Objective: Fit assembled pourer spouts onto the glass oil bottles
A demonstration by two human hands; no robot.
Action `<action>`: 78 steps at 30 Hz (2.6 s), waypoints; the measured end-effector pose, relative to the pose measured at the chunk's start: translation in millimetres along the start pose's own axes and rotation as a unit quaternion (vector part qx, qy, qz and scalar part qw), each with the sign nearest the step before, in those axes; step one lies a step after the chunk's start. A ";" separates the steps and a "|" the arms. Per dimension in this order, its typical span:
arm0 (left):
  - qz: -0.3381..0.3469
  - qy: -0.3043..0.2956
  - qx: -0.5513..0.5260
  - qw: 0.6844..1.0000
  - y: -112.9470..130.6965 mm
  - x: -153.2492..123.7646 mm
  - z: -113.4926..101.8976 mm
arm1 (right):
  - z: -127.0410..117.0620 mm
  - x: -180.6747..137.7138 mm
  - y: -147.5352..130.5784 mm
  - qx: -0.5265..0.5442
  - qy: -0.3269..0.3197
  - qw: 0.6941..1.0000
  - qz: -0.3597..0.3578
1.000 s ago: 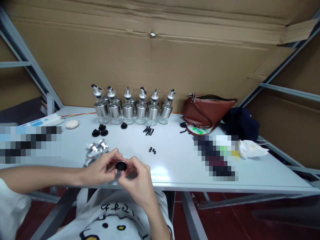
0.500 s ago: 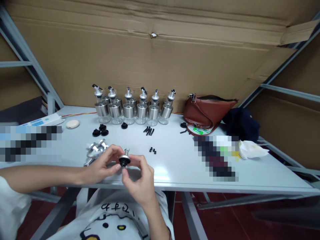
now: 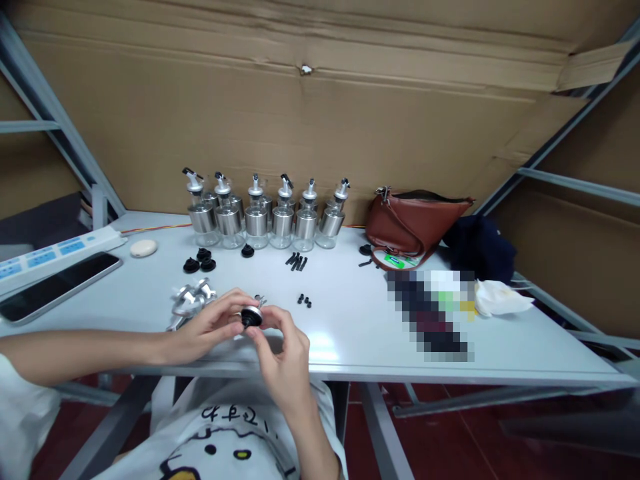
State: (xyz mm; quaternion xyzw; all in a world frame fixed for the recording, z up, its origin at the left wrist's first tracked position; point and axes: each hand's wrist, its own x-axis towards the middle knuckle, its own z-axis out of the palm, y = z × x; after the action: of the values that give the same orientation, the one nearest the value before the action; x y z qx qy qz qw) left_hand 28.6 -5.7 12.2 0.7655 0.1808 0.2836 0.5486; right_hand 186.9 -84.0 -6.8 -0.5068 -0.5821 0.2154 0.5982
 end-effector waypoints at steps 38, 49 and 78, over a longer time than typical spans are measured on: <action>-0.092 0.053 -0.054 0.993 0.8 3.5 2.6 | -69.2 80.4 -29.1 -0.084 -0.109 0.989 0.054; -0.114 0.026 -0.068 0.991 4.4 3.8 2.7 | -6.8 22.6 2.6 0.145 0.038 0.973 0.174; -0.078 0.056 0.043 0.994 6.4 4.2 1.0 | 0.2 16.0 -5.1 0.199 -0.038 0.963 0.179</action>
State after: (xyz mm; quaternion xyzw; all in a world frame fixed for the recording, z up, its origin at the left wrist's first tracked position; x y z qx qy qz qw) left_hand 32.3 -6.1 19.0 0.7548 0.2829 0.2743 0.5245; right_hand 188.7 -72.3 5.1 -0.4650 -0.4495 0.4492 0.6164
